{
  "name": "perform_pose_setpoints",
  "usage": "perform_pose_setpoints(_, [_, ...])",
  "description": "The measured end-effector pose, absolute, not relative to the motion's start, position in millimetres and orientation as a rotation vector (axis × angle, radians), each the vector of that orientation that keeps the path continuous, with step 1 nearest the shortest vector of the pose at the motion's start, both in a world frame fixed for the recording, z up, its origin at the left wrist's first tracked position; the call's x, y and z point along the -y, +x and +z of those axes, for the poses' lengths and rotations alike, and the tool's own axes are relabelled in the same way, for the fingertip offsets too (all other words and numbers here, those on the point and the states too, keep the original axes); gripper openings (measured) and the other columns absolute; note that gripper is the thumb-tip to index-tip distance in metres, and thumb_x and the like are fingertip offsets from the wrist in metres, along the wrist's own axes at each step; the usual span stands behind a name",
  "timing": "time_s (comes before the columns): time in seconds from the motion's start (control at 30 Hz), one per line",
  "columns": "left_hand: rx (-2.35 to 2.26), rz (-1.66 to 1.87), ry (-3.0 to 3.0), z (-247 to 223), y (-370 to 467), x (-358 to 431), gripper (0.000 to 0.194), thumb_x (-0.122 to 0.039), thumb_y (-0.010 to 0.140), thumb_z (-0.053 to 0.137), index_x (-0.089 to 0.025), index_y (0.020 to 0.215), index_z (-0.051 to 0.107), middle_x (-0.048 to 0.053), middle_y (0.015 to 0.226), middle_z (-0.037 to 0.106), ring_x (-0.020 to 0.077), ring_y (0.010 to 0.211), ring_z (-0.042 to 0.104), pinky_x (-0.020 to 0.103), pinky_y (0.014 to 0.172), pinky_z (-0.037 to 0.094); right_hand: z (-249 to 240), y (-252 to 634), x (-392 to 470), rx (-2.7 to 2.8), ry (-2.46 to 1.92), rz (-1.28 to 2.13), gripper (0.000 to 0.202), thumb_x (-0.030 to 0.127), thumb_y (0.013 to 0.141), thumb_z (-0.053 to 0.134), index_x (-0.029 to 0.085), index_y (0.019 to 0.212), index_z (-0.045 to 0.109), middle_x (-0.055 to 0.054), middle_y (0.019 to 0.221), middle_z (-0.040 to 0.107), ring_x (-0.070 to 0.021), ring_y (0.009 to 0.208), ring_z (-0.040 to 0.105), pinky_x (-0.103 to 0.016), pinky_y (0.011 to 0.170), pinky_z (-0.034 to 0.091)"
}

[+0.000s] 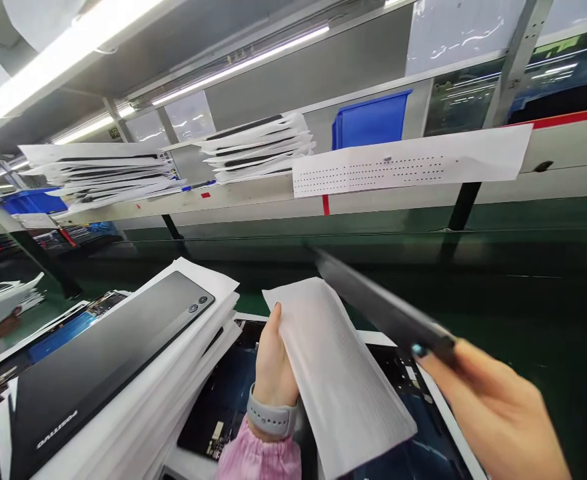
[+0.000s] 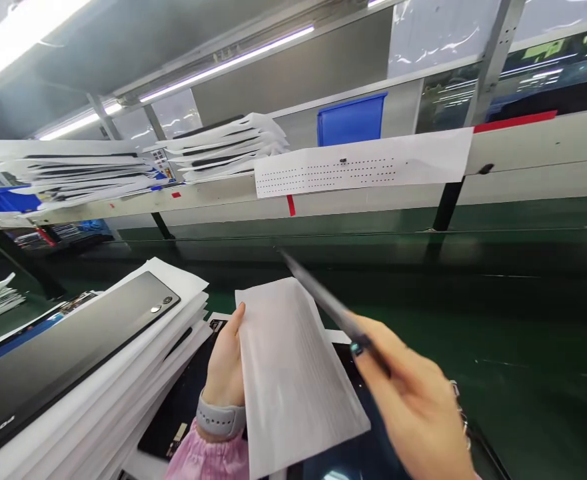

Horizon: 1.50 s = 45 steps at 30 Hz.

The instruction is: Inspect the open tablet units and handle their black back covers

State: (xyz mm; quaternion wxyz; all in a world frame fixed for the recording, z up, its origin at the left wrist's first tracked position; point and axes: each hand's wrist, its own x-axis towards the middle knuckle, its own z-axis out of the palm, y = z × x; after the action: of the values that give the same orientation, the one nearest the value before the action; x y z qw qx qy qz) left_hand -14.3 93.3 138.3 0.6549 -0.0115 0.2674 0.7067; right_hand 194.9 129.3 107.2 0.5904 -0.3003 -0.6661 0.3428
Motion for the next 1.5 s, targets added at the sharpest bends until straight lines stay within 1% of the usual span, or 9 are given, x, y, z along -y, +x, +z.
perform_pose_setpoints(0.1, [-0.557,1.568,-0.007,140.3,-13.2,-93.0,0.053,-0.045,0.103,0.042,-0.003,0.125,0.066,0.017,0.102,0.077,0.0366,0.115,0.068,0.048,0.110,0.045,106.0,184.6,-120.8,2.159,-0.318,0.294,0.053,0.001,0.091,0.050,0.029,0.132,0.069,-0.006,0.130,0.073,-0.0257,0.123,0.068,-0.041,0.111,0.052])
perform_pose_setpoints(0.23, [-0.506,1.503,0.004,146.6,-14.8,-91.8,0.056,-0.051,0.102,0.039,-0.009,0.124,0.069,0.017,0.113,0.075,0.0383,0.114,0.068,0.054,0.109,0.045,115.8,168.5,-107.5,2.375,-0.224,0.067,0.062,-0.011,0.082,0.039,0.024,0.123,0.070,-0.009,0.126,0.075,-0.0222,0.122,0.067,-0.044,0.110,0.052])
perform_pose_setpoints(0.43, [-0.450,1.568,0.085,149.7,-18.7,-83.0,0.054,-0.048,0.103,0.036,-0.011,0.122,0.070,0.016,0.110,0.076,0.0375,0.115,0.068,0.055,0.109,0.046,121.1,175.4,-98.5,2.324,-0.380,0.081,0.044,-0.004,0.081,0.043,0.017,0.115,0.061,-0.014,0.121,0.070,-0.0263,0.129,0.061,-0.045,0.109,0.054])
perform_pose_setpoints(0.53, [-0.460,1.592,0.096,151.0,-19.7,-77.2,0.061,-0.051,0.103,0.030,-0.010,0.121,0.071,0.016,0.108,0.077,0.0378,0.116,0.067,0.056,0.108,0.047,122.6,180.7,-97.5,2.324,-0.436,0.100,0.036,-0.002,0.079,0.045,0.019,0.105,0.059,-0.013,0.113,0.067,-0.0282,0.123,0.062,-0.047,0.105,0.057])
perform_pose_setpoints(0.63, [-0.453,1.583,0.140,152.7,-20.4,-73.1,0.067,-0.055,0.102,0.025,-0.011,0.123,0.071,0.015,0.108,0.077,0.0378,0.120,0.065,0.056,0.109,0.046,124.6,181.4,-96.7,2.336,-0.427,0.108,0.034,-0.003,0.081,0.046,0.020,0.102,0.058,-0.012,0.110,0.065,-0.0284,0.120,0.062,-0.046,0.103,0.058])
perform_pose_setpoints(0.83, [-0.460,1.650,0.094,155.3,-20.9,-68.9,0.063,-0.054,0.103,0.026,-0.013,0.125,0.070,0.013,0.110,0.077,0.0365,0.124,0.063,0.054,0.112,0.044,124.4,178.6,-95.4,2.313,-0.392,0.114,0.025,-0.002,0.085,0.049,0.020,0.096,0.057,-0.010,0.102,0.065,-0.0268,0.111,0.065,-0.046,0.104,0.057])
perform_pose_setpoints(1.13, [-0.474,1.619,0.088,156.9,-19.0,-69.5,0.066,-0.056,0.102,0.026,-0.013,0.123,0.071,0.013,0.112,0.077,0.0375,0.125,0.062,0.055,0.112,0.044,127.0,178.2,-93.5,2.298,-0.369,0.150,0.031,-0.006,0.082,0.047,0.019,0.096,0.059,-0.006,0.097,0.066,-0.0205,0.101,0.067,-0.049,0.112,0.050])
perform_pose_setpoints(1.4, [-0.485,1.652,0.090,159.6,-19.3,-70.2,0.063,-0.054,0.103,0.027,-0.014,0.130,0.068,0.013,0.113,0.077,0.0373,0.122,0.064,0.056,0.109,0.047,123.2,175.3,-94.9,2.336,-0.366,0.138,0.031,-0.007,0.085,0.046,0.018,0.099,0.060,-0.008,0.103,0.064,-0.0239,0.110,0.064,-0.055,0.111,0.050])
perform_pose_setpoints(1.5, [-0.474,1.673,0.062,159.8,-20.0,-70.2,0.062,-0.053,0.103,0.027,-0.014,0.131,0.067,0.013,0.115,0.076,0.0370,0.123,0.064,0.055,0.110,0.046,120.2,176.8,-95.9,2.342,-0.393,0.168,0.024,-0.003,0.090,0.048,0.018,0.098,0.057,-0.010,0.106,0.061,-0.0272,0.118,0.060,-0.050,0.105,0.055])
